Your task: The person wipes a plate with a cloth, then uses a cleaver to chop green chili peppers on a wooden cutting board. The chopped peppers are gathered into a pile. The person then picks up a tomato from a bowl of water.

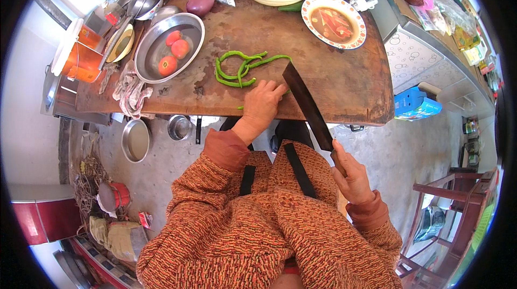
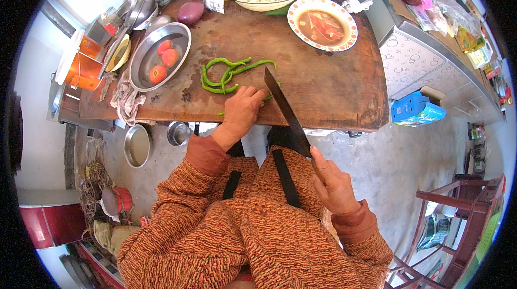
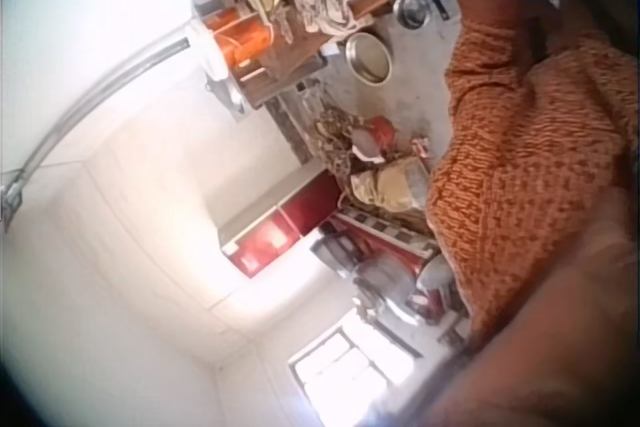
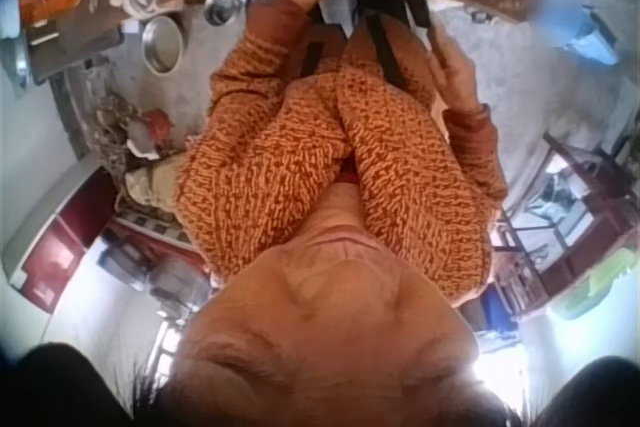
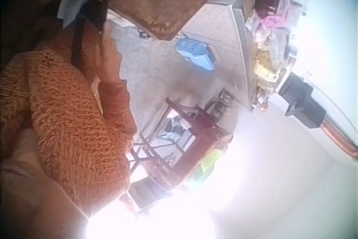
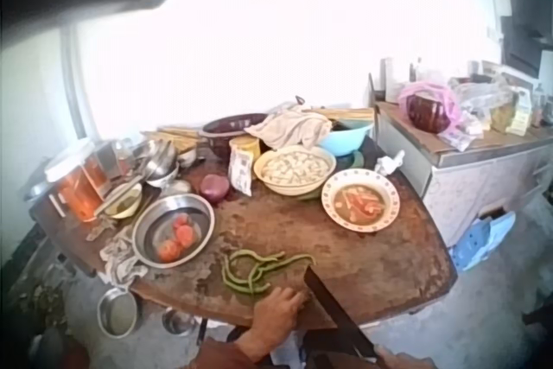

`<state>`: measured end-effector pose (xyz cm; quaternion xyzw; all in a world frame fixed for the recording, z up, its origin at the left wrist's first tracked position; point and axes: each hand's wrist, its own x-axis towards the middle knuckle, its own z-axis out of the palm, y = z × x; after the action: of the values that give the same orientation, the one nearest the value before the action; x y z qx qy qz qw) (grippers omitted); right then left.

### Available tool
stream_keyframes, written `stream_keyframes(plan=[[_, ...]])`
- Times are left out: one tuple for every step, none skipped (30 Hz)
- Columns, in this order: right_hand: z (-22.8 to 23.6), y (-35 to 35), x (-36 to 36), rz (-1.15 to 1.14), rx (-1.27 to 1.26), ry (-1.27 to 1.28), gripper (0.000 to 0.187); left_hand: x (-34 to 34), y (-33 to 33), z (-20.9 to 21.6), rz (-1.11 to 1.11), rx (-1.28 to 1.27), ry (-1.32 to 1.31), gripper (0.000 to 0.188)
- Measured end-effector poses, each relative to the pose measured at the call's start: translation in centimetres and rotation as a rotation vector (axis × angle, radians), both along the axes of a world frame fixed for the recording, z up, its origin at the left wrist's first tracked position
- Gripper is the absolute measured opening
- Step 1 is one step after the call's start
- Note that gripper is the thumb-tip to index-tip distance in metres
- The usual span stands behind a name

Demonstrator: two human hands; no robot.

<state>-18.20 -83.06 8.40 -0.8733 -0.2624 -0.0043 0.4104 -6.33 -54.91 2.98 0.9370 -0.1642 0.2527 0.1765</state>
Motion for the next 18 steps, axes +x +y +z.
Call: stream_keyframes(plan=[[0.1,0.0,0.0,0.003,-0.011,0.008,0.073,0.0,-0.1,0.0,0.009,0.003,0.007,0.022],[0.1,0.0,0.0,0.006,-0.021,0.015,0.074,-0.1,-0.1,0.0,0.018,0.007,0.013,0.022],[0.1,-0.1,-0.1,0.007,-0.030,0.022,0.074,-0.1,-0.3,-0.1,0.026,0.012,0.019,0.021],[0.2,0.0,-0.1,0.009,-0.029,0.028,0.074,-0.1,-0.3,-0.1,0.030,0.022,0.022,0.021],[0.3,0.0,-0.1,0.011,-0.028,0.033,0.074,-0.1,-0.4,-0.1,0.034,0.033,0.025,0.021],[0.4,0.1,0.0,0.016,-0.027,0.038,0.074,-0.1,-0.4,0.0,0.042,0.043,0.027,0.021],[0.5,0.1,-0.1,0.011,-0.043,0.061,0.074,-0.2,-0.5,0.1,0.045,0.046,0.037,0.022],[0.5,0.0,-0.3,0.006,-0.060,0.085,0.074,-0.2,-0.6,0.2,0.049,0.048,0.047,0.022],[0.5,0.2,-0.3,0.005,-0.073,0.109,0.074,-0.3,-0.6,0.3,0.056,0.054,0.058,0.022],[0.8,0.3,-0.2,0.001,-0.043,0.142,0.074,-0.3,-0.6,0.3,0.044,0.041,0.054,0.022],[1.4,0.4,-0.2,-0.003,-0.013,0.175,0.073,-0.3,-0.7,0.3,0.032,0.027,0.050,0.022],[1.9,0.6,-0.1,-0.008,0.018,0.205,0.073,-0.2,-0.8,0.4,0.017,0.015,0.042,0.023],[2.3,0.8,0.1,-0.006,-0.011,0.230,0.073,-0.3,-0.7,0.7,0.006,0.018,0.083,0.023],[2.7,1.0,0.2,-0.005,-0.040,0.255,0.072,-0.3,-0.7,0.7,0.019,0.013,0.095,0.023],[2.9,1.2,0.4,-0.007,-0.071,0.279,0.072,-0.4,-0.8,0.8,0.027,0.006,0.106,0.023],[2.9,1.4,0.7,0.003,-0.054,0.264,0.073,-0.4,-0.9,0.8,0.036,-0.001,0.118,0.023],[2.8,1.6,1.3,0.012,-0.036,0.250,0.073,-0.3,-0.7,0.7,0.026,-0.010,0.109,0.025],[2.6,1.8,1.6,0.025,-0.017,0.236,0.074,-0.3,-0.6,0.6,0.018,-0.017,0.102,0.028]])
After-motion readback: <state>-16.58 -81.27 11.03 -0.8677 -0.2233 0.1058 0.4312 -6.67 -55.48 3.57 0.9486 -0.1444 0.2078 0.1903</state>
